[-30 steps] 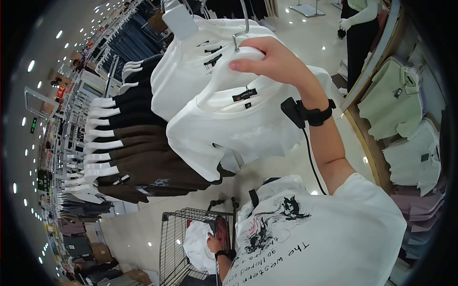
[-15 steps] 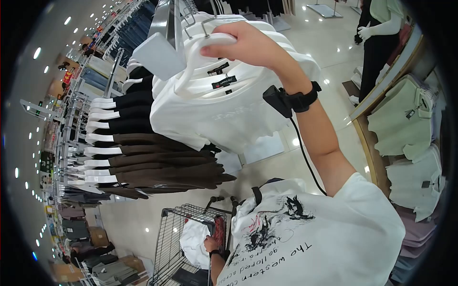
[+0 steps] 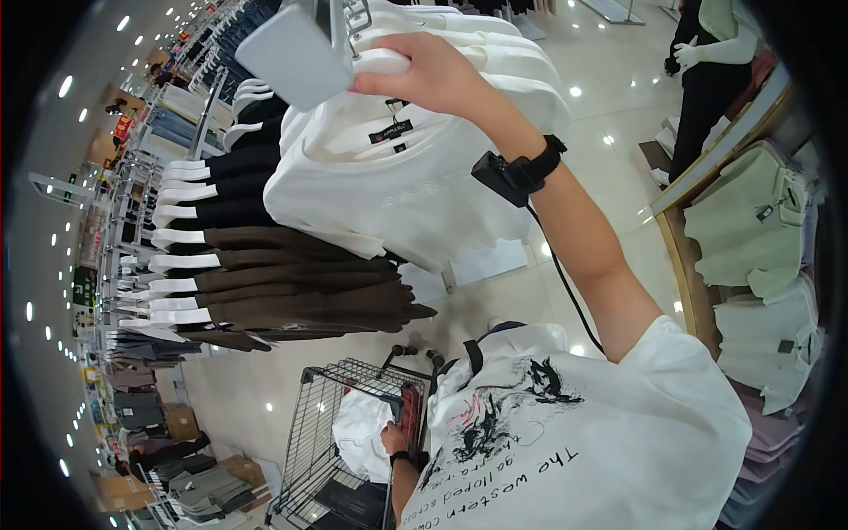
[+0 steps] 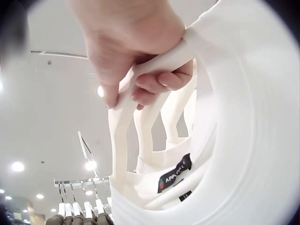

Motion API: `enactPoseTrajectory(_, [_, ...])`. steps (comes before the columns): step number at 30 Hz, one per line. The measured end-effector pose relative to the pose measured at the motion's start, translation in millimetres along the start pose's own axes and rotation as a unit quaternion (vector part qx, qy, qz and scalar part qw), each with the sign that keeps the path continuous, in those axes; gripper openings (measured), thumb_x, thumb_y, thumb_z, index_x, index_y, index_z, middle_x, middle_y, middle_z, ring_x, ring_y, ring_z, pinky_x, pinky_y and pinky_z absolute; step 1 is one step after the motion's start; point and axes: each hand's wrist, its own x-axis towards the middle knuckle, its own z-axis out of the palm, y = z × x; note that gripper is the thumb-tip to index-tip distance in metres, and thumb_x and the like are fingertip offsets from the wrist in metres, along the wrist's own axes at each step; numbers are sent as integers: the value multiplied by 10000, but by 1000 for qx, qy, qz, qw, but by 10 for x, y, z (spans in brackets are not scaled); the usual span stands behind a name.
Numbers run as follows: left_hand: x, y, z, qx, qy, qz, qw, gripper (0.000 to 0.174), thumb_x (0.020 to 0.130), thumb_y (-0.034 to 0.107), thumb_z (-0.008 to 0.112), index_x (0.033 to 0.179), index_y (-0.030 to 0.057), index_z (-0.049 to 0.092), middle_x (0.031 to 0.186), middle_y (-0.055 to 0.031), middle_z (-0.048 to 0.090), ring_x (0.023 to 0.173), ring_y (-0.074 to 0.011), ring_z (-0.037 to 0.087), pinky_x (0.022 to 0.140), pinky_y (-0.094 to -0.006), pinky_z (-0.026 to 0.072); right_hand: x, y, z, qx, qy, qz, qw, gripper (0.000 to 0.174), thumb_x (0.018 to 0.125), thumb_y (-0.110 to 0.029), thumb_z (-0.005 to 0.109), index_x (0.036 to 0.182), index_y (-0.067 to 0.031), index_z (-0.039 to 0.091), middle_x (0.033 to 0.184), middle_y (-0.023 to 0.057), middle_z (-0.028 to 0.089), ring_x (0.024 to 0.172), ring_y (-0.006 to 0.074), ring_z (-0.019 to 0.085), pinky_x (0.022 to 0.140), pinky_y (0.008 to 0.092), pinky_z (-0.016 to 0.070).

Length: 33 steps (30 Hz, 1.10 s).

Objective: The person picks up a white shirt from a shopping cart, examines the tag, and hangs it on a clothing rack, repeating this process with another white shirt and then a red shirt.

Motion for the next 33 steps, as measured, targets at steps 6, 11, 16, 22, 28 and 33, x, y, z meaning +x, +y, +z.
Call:
enactPoseTrajectory(6, [-129,97,25,8,26,-5,1000,523,874,426,403,961,16,714,1018,-268,676,995,-472,610,870,-542,455,-193,13,167,-30,173,-28,984,529,713,-457,797,1042,-53,706,965,102,708,865,248,676,778,353,521])
enactPoseTrajectory(11, [-57,-70,134,-4,23,11,1000,636,902,593,438,985,32,725,993,-251,687,946,-462,638,800,-530,493,-697,139,337,-178,386,-172,889,304,765,-182,796,1024,-68,684,957,72,647,937,238,597,860,359,463])
enactPoseTrajectory(16, [-93,-32,-26,-78,-67,61,993,561,900,566,484,1240,151,649,1066,-236,685,1069,-398,629,903,-422,484,-2002,59,1051,-150,250,-134,947,238,786,-29,709,1017,-75,669,944,76,635,911,269,575,861,378,432])
enactPoseTrajectory(22, [58,-504,-106,-380,-193,76,901,493,937,403,581,1190,-16,644,1018,-119,697,953,-204,629,877,-304,469,-3262,-148,2289,88,-536,85,836,312,866,-212,676,1111,-24,631,910,108,655,870,223,633,776,336,508])
enactPoseTrajectory(28, [195,-1427,-385,-408,-143,73,899,426,942,358,589,1113,-29,646,935,-87,684,834,-156,614,762,-286,485,-4232,-3,3657,23,-635,189,749,525,865,-346,708,1258,-35,553,1002,140,647,907,223,628,794,339,509])
enactPoseTrajectory(33, [474,-2376,-402,-367,-132,36,920,426,953,343,571,1149,-34,612,957,-112,668,872,-177,616,784,-308,502,-4822,118,4417,-105,-589,231,767,702,814,-497,690,1285,-4,521,1142,248,642,1042,354,644,868,399,504])
